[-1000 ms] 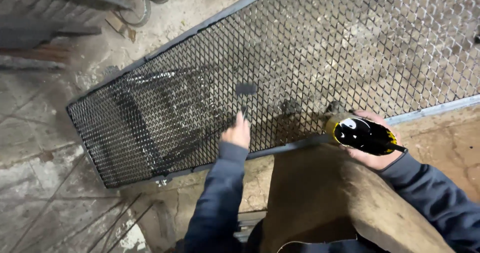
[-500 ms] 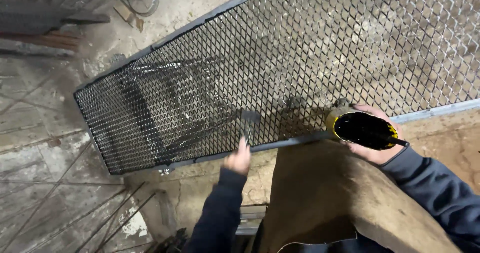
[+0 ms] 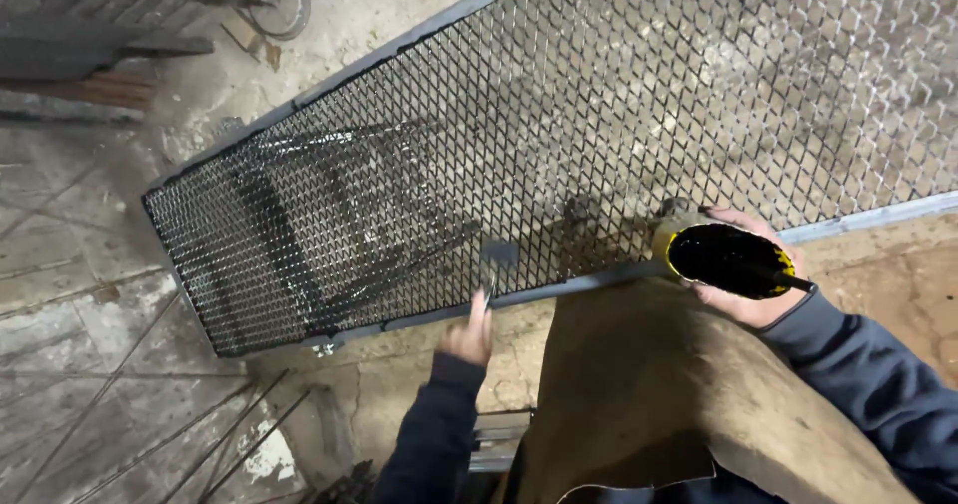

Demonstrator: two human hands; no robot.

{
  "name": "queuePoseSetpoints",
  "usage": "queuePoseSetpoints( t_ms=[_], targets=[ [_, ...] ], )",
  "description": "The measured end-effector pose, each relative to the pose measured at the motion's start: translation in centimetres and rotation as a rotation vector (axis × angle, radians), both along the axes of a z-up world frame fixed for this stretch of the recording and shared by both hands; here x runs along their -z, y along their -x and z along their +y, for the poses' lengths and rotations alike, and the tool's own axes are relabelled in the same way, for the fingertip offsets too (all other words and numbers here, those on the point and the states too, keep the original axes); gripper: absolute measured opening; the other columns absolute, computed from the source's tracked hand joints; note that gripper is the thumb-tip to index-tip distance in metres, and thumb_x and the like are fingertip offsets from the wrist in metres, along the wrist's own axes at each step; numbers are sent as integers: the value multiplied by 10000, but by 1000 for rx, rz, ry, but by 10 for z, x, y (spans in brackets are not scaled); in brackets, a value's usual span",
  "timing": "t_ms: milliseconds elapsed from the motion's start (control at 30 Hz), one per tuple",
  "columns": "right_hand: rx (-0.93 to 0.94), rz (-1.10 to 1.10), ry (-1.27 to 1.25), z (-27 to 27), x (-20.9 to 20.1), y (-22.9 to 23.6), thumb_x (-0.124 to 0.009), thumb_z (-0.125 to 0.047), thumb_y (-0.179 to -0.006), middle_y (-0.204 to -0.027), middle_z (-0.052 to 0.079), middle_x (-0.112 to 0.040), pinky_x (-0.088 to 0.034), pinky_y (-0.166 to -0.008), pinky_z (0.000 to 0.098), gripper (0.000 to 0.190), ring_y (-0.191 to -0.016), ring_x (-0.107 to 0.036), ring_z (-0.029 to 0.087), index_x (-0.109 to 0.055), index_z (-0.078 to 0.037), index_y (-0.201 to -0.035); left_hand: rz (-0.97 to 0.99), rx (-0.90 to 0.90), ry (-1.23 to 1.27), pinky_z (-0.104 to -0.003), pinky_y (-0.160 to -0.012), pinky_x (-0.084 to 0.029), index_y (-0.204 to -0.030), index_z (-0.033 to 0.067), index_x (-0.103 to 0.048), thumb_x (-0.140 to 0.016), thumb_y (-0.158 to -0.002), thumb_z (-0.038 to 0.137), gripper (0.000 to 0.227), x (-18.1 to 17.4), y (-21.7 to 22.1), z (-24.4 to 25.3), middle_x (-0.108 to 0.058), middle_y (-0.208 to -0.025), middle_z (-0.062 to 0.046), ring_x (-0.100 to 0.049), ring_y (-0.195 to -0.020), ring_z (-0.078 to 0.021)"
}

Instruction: Painting a metal grate using a small roller and black paint.

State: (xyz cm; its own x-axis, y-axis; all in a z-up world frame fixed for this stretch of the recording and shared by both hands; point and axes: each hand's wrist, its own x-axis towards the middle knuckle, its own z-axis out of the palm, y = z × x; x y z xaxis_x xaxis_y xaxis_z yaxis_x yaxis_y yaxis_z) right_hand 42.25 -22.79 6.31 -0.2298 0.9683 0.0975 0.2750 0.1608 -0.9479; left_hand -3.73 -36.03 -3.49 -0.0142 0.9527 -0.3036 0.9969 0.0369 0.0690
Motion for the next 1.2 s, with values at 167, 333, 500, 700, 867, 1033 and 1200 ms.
queuePoseSetpoints(
  t_ms=[167,333,500,700,867,1033,1200],
  targets=[
    [-52,-68,32,-1,5,-7,-855,-269,-679,-1244,109,-672,-503,-1067,380,640,-1190,-640,236,-646,-68,-1250,-79,-122,26,-533,-496,-532,-1471,268,-474,-564,-1031,396,467,-24,-68,128,-667,-603,-141,-648,-513,-378],
    [-73,-161,-118,0,19,-15,-855,-270,-642,-1209,92,-682,-475,-1118,419,544,-1274,-598,280,-694,-113,-1138,-43,-133,83,-523,-491,-505,-1511,240,-438,-559,-1006,401,543,-9,-44,31,-627,-533,-165,-621,-463,-361],
    [-3,37,246,-7,22,-29,-889,-339,-705,-1267,96,-686,-540,-1026,369,854,-1146,-677,233,-550,-52,-1435,-155,39,-75,-499,-417,-459,-1496,129,-443,-556,-1014,343,539,-18,-27,-26,-584,-561,-125,-574,-443,-329],
    [60,-92,-23,-10,1,-35,-838,-267,-669,-1364,149,-631,-484,-1117,394,649,-1301,-599,276,-651,-55,-1254,80,-139,58,-526,-561,-560,-1482,203,-476,-460,-1036,441,506,-38,-82,173,-700,-663,-153,-705,-591,-375],
    [142,-117,50,-24,2,-48,-845,-281,-665,-1366,149,-634,-510,-1068,375,649,-1219,-641,246,-660,-61,-1248,7,-241,32,-538,-645,-567,-1403,158,-533,-471,-1036,447,471,-12,-97,318,-727,-776,-185,-718,-734,-399],
    [157,-142,-15,-24,7,-66,-828,-298,-655,-1378,158,-615,-477,-1110,403,677,-1268,-610,291,-645,-74,-1268,-4,-287,4,-525,-651,-580,-1396,133,-558,-450,-1059,430,462,-31,-108,299,-744,-817,-179,-735,-752,-383],
    [59,-265,-84,-13,12,-80,-809,-313,-670,-1255,126,-668,-449,-1124,470,570,-1274,-581,344,-682,-101,-1184,40,-285,167,-551,-555,-569,-1459,190,-506,-437,-1032,423,492,-54,-120,151,-703,-658,-188,-705,-599,-403]
  ],
)
